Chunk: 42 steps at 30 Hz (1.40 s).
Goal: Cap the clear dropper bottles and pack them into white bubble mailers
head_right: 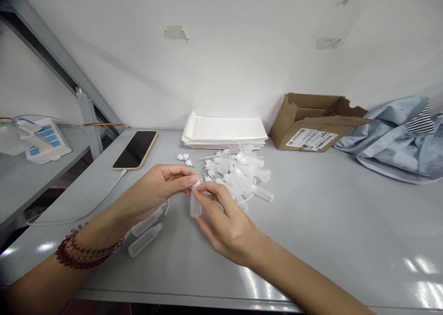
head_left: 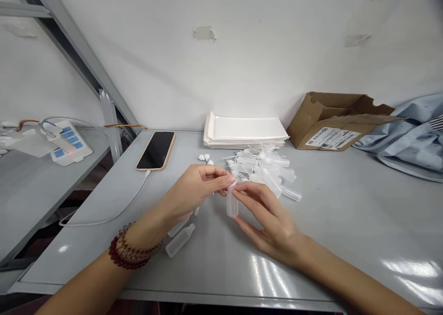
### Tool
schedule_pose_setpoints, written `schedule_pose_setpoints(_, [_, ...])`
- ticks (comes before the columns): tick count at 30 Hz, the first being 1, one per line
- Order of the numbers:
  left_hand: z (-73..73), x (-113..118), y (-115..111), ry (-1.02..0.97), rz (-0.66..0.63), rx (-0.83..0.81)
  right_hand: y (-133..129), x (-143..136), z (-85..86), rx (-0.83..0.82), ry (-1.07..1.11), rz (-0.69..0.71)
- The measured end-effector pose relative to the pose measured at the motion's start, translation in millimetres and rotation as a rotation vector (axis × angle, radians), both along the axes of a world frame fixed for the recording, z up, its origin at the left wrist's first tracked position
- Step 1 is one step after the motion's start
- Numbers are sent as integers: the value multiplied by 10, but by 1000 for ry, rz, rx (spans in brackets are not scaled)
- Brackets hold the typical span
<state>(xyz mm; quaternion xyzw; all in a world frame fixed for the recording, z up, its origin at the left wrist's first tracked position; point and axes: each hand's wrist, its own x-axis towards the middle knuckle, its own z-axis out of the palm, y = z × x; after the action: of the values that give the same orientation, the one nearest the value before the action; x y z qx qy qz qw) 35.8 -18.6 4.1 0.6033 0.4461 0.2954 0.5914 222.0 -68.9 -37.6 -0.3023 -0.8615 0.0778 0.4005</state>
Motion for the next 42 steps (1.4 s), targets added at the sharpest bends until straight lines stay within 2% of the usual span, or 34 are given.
schedule_pose_setpoints(4, [3, -15, 22, 24, -62, 16, -21, 6, -9, 109, -114, -63])
schedule_pose_setpoints(8, [10, -64, 57, 80, -60, 55, -40, 4, -7, 200, -193, -99])
schedule_pose_setpoints(11, [41, -101, 75, 149, -62, 95, -34, 3, -22, 153, -175, -76])
schedule_pose_setpoints(18, [86, -98, 69, 187, -96, 85, 5, 13, -137, -104, -145, -84])
schedule_pose_setpoints(22, [46, -74, 77, 166, -65, 71, 35, 7, -152, -70, -98, -71])
schedule_pose_setpoints(26, [44, -76, 85, 138, -93, 65, 62, 7, -109, -90, -66, -31])
schedule_pose_setpoints(33, [92, -94, 74, 157, -141, 38, 13, 9, 49, -463, 113, 48])
schedule_pose_setpoints(38, [82, -88, 76, 176, -158, 60, -12, -6, 136, -734, 254, 30])
schedule_pose_setpoints(40, [85, -97, 73, 168, -186, 81, 1, -1, 150, -887, 337, 36])
schedule_pose_setpoints(42, [83, -112, 69, 135, -213, 108, 26, 15, 161, -1082, 472, 131])
